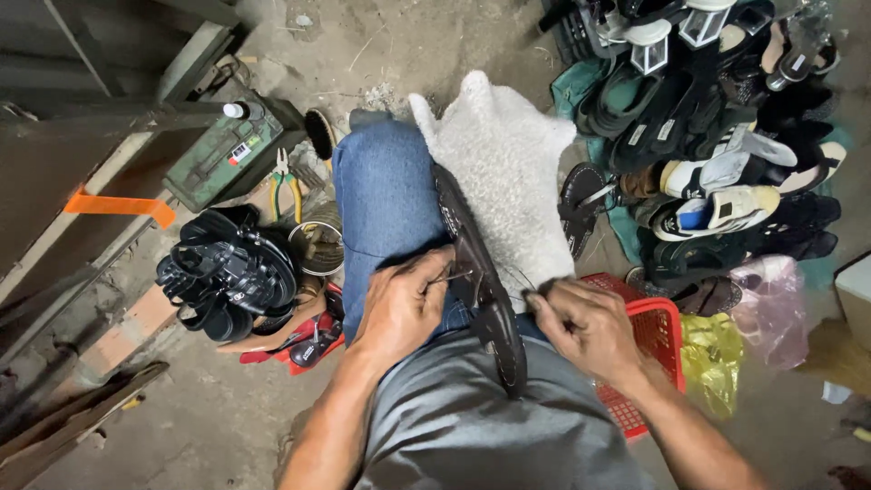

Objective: Hand-stitching the sole of a leather sandal to repair it

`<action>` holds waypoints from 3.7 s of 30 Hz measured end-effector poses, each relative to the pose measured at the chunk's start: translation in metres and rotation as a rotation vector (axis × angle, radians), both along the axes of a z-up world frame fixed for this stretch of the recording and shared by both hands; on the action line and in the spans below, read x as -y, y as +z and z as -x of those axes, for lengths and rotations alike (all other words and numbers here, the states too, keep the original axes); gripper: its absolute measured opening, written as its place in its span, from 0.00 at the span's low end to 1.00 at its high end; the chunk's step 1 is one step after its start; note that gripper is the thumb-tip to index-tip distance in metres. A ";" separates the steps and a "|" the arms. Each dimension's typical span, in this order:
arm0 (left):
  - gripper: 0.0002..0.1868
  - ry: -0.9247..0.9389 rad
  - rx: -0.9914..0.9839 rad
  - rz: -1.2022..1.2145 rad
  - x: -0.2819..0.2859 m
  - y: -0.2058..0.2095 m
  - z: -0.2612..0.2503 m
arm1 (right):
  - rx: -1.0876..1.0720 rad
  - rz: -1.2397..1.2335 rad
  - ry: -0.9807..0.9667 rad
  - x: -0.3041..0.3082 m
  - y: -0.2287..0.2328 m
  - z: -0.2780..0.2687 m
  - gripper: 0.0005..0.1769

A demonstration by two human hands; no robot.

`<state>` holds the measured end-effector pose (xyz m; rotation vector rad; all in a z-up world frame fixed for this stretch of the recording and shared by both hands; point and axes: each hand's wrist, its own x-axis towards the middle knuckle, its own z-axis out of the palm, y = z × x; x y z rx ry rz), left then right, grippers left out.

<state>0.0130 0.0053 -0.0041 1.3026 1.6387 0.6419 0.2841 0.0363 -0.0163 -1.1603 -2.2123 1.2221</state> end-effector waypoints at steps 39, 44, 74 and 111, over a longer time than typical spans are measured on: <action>0.18 -0.160 -0.210 -0.210 -0.008 0.053 -0.032 | -0.629 0.743 -0.937 -0.025 -0.035 -0.042 0.10; 0.19 -0.177 -0.337 -0.232 -0.009 0.050 -0.039 | -0.641 0.721 -0.931 -0.024 -0.034 -0.043 0.08; 0.25 -0.373 -0.253 0.013 -0.026 0.053 0.002 | -0.272 0.617 -0.172 0.004 0.020 -0.024 0.47; 0.12 -0.083 0.315 0.023 -0.023 0.000 0.017 | -0.402 0.138 0.274 -0.021 0.032 0.023 0.54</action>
